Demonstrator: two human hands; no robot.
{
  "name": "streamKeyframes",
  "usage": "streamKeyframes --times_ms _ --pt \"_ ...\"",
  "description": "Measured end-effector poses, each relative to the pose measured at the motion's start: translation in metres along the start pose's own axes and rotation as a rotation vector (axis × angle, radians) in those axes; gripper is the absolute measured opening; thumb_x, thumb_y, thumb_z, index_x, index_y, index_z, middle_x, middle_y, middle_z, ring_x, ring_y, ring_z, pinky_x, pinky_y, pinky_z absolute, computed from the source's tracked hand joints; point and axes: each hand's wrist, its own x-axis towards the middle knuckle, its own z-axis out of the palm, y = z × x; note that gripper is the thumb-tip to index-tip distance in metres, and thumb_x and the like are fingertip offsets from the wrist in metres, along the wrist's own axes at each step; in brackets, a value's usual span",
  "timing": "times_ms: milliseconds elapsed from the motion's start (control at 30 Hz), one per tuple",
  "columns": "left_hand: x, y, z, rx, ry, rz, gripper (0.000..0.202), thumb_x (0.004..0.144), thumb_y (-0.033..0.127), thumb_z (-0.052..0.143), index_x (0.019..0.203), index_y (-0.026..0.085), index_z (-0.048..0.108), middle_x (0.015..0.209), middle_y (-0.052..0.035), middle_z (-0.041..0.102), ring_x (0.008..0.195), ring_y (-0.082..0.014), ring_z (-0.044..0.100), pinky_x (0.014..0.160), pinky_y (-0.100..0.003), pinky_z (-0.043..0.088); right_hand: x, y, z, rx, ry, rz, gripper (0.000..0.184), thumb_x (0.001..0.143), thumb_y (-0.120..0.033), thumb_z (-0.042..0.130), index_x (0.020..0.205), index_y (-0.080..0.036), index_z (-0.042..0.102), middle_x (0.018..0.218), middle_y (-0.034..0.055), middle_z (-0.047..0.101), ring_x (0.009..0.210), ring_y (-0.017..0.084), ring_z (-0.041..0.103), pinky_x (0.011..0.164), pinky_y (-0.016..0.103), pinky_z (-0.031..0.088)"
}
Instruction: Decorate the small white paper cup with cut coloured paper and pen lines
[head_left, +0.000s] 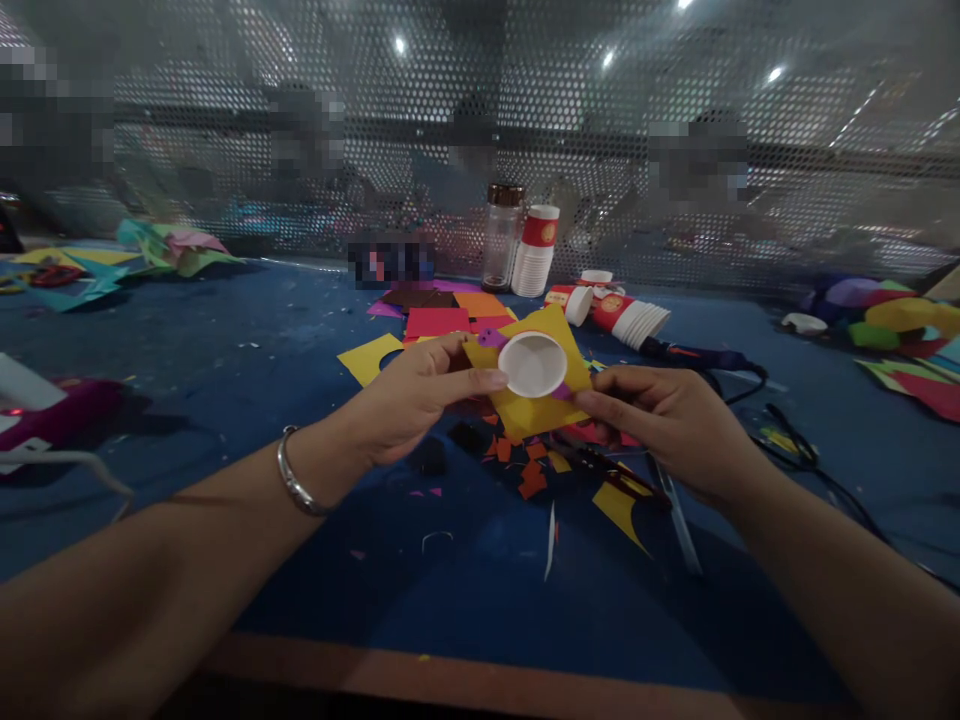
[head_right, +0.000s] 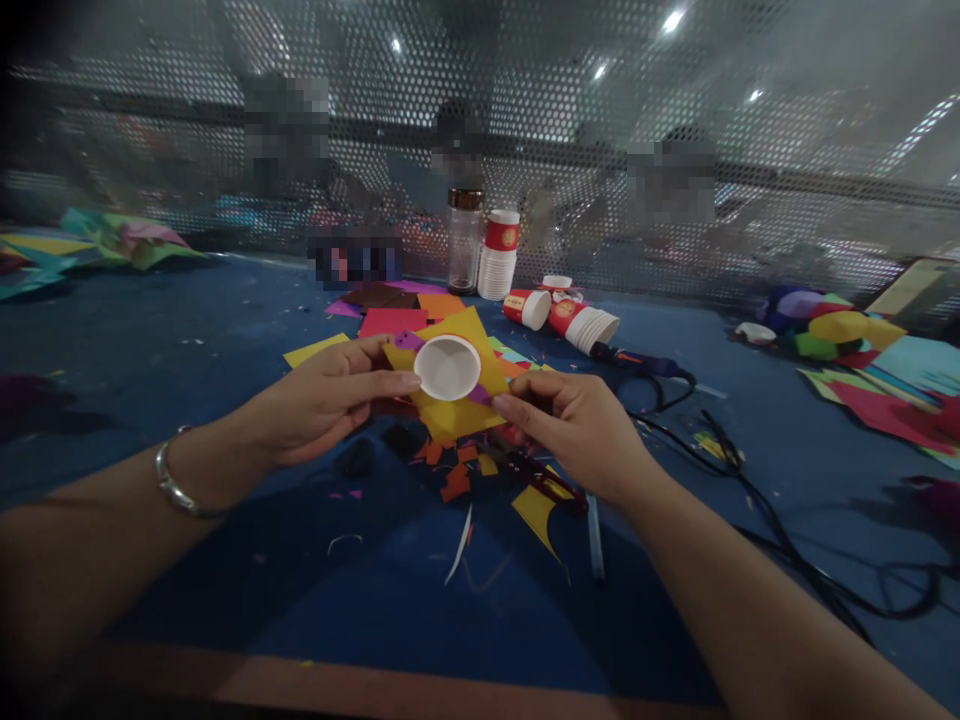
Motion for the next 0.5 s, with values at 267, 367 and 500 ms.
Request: streamKeyframes --times_ms 267,367,500 --pt "0.007 0.005 -0.004 -0.110 0.237 0.046 0.016 0.077 0.023 0.079 0.088 0.013 0.073 0.087 -0.0068 0.076 0.078 -0.0205 0.071 0.073 -0.033 0.057 0.006 0.010 -0.021 -0.206 0.128 0.047 0.046 0.078 -0.066 0.070 0.075 -0.021 0.074 0.062 0.0018 0.065 0.054 0.014 0.056 0.054 0.028 0.042" --pt "0.011 0.004 -0.009 -0.148 0.317 0.006 0.010 0.081 0.022 0.074 0.085 0.013 0.071 0.089 -0.0079 0.077 0.082 -0.0213 0.071 0.076 -0.034 0.058 0.010 0.018 -0.030 -0.345 0.128 0.061 0.051 0.078 -0.070 0.066 0.078 -0.021 0.075 0.060 0.0009 0.063 0.053 0.015 0.054 0.054 0.030 0.040" --pt "0.014 0.003 -0.009 -0.187 0.352 -0.066 0.008 0.088 0.019 0.068 0.093 0.013 0.071 0.087 -0.0073 0.077 0.084 -0.0206 0.072 0.080 -0.034 0.058 0.009 0.019 -0.029 -0.459 -0.109 0.011 0.045 0.080 -0.065 0.065 0.073 -0.021 0.073 0.064 0.0010 0.066 0.058 0.016 0.056 0.058 0.030 0.040"
